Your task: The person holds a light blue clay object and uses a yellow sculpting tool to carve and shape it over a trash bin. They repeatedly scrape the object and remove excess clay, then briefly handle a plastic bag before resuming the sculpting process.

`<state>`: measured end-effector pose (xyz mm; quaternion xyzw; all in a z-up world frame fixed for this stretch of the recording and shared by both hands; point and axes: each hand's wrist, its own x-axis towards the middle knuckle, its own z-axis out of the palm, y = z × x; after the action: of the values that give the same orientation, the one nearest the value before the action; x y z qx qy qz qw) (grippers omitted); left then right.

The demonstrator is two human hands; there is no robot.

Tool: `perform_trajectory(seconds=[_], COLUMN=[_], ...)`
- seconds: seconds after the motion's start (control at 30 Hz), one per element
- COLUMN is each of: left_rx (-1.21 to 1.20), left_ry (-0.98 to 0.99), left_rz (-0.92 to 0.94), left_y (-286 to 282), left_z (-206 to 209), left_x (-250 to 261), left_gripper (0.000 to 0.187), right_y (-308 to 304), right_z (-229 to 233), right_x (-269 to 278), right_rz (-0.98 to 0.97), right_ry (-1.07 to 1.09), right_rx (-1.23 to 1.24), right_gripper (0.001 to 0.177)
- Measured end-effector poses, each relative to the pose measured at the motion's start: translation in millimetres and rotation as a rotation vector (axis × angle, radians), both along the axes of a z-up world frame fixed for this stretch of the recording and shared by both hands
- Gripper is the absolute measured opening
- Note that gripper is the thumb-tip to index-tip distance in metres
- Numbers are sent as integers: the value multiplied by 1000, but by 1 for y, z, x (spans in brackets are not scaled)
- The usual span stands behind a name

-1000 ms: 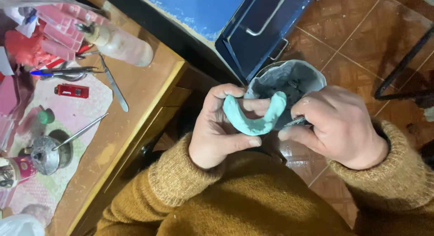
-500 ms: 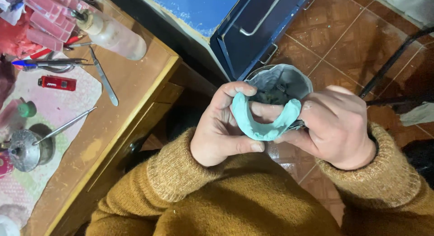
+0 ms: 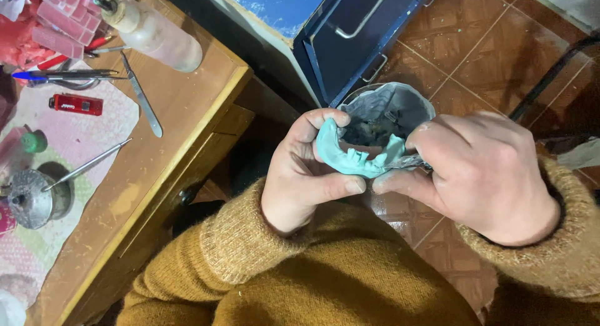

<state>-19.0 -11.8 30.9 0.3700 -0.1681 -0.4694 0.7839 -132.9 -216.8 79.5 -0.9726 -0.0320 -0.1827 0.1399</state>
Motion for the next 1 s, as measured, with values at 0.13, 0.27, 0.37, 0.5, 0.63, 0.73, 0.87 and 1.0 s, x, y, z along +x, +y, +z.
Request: perform_trajectory(seconds=[0.13, 0.27, 0.37, 0.5, 0.63, 0.73, 0.87, 1.0], left_rx=[8, -1, 18, 50, 66, 75, 83, 78], left_ry=[-22, -26, -36, -49, -31, -29, -88, -105], left_rz=[5, 23, 41, 39, 48, 52, 55, 72], left_y=[2, 0, 1, 0, -2, -3, -3, -3], left_z=[-1, 1, -2, -4, -5, -8, -9, -14], left_x=[0, -1, -2, -1, -2, -2, -2, -4], left_gripper=[68, 68, 66, 65, 65, 65, 65, 65], right_y=[1, 3, 3, 4, 3, 3, 1, 1], right_z=[3, 4, 1, 1, 0, -1, -1, -1], right_x=[1, 0, 0, 2, 3, 4, 4, 4], right_rz=[7, -11, -30, -13, -9, -18, -16, -15], right_ry=[58, 98, 158, 136, 108, 139, 141, 141], right_rx=[-22, -32, -56, -69, -108, -140, -160, -158], right_gripper=[58, 56, 58, 56, 54, 54, 53, 52])
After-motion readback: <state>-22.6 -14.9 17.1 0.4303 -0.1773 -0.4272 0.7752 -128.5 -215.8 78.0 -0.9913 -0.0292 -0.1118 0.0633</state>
